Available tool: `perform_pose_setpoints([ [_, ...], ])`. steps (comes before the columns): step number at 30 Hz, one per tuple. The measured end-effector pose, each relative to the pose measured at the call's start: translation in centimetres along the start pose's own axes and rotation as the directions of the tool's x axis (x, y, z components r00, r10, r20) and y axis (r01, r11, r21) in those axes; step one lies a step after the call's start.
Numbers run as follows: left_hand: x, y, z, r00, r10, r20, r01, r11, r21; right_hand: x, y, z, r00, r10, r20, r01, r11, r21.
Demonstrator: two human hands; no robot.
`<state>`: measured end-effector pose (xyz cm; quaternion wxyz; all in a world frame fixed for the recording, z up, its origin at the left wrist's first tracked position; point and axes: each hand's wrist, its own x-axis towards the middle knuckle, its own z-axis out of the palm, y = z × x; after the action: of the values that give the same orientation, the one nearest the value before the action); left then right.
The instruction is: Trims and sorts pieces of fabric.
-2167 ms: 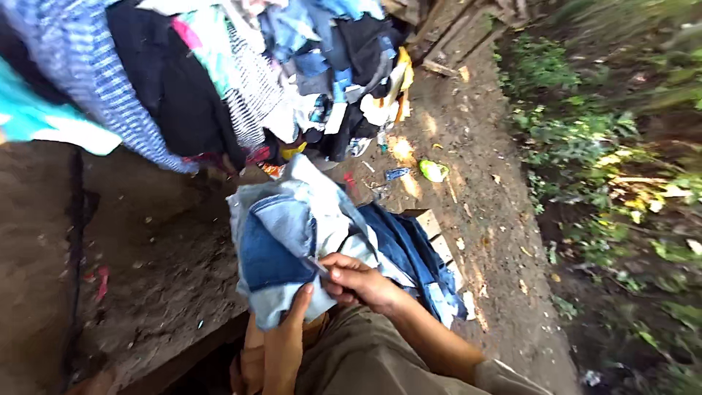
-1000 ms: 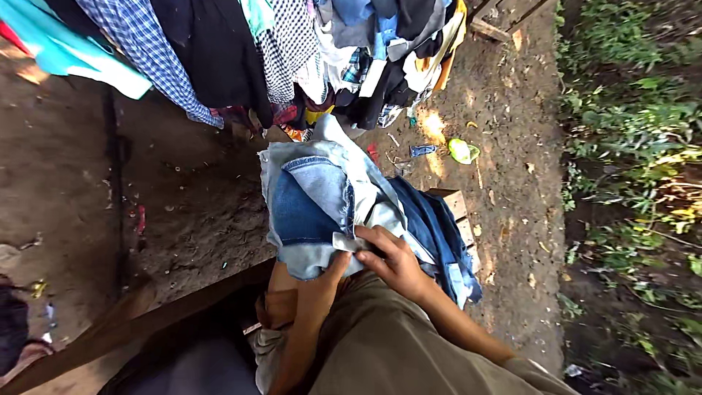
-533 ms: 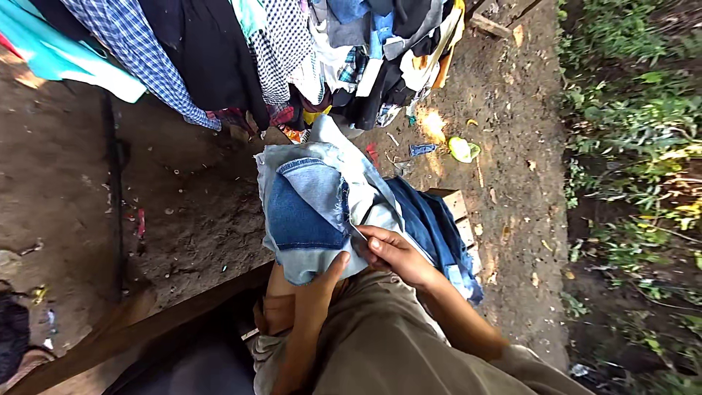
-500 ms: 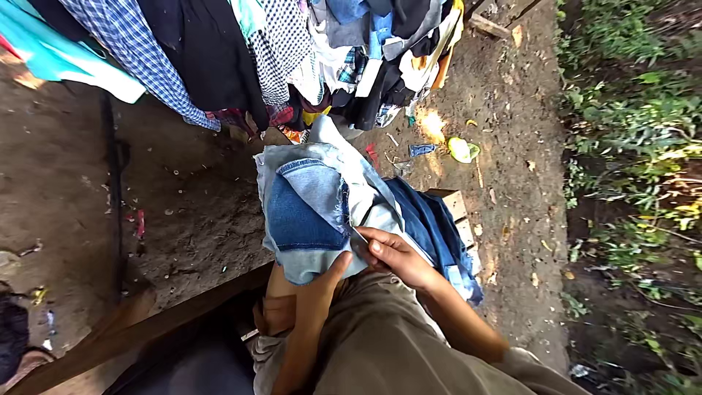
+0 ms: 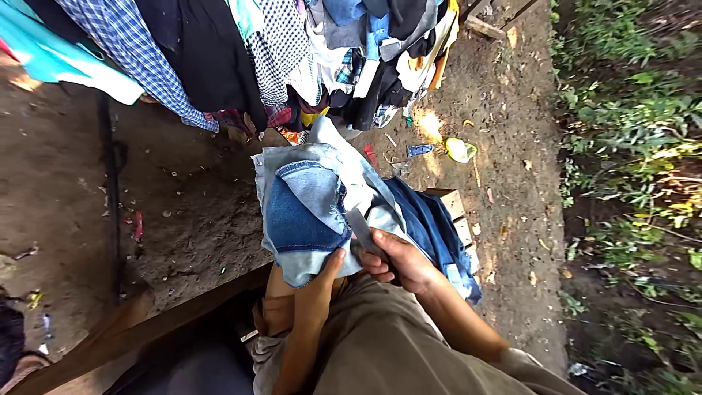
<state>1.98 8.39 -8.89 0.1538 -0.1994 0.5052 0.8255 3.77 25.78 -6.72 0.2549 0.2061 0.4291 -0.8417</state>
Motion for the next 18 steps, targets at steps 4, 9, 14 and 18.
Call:
perform_pose_setpoints([
  [4, -0.1, 0.3, 0.3, 0.998, -0.025, -0.053, 0.027, 0.999, 0.022, -1.2, 0.8, 0.2, 0.917, -0.399, 0.022, 0.331, 0.727, -0.601],
  [9, -1.2, 0.8, 0.9, 0.998, 0.021, -0.06, -0.012, 0.99, 0.144, -0.9, 2.1, 0.2, 0.723, -0.661, 0.203, 0.368, 0.12, -0.922],
  [14, -0.7, 0.4, 0.5, 1.0, 0.022, 0.021, -0.024, 0.993, 0.119, -0.3, 0.4, -0.1, 0.856, -0.517, 0.01, 0.384, 0.622, -0.683],
  [18, -0.6, 0.7, 0.6, 1.0, -0.031, -0.002, 0.031, 0.993, 0.116, -0.6, -0.3, -0.6, 0.807, -0.58, -0.116, 0.321, 0.593, -0.738],
])
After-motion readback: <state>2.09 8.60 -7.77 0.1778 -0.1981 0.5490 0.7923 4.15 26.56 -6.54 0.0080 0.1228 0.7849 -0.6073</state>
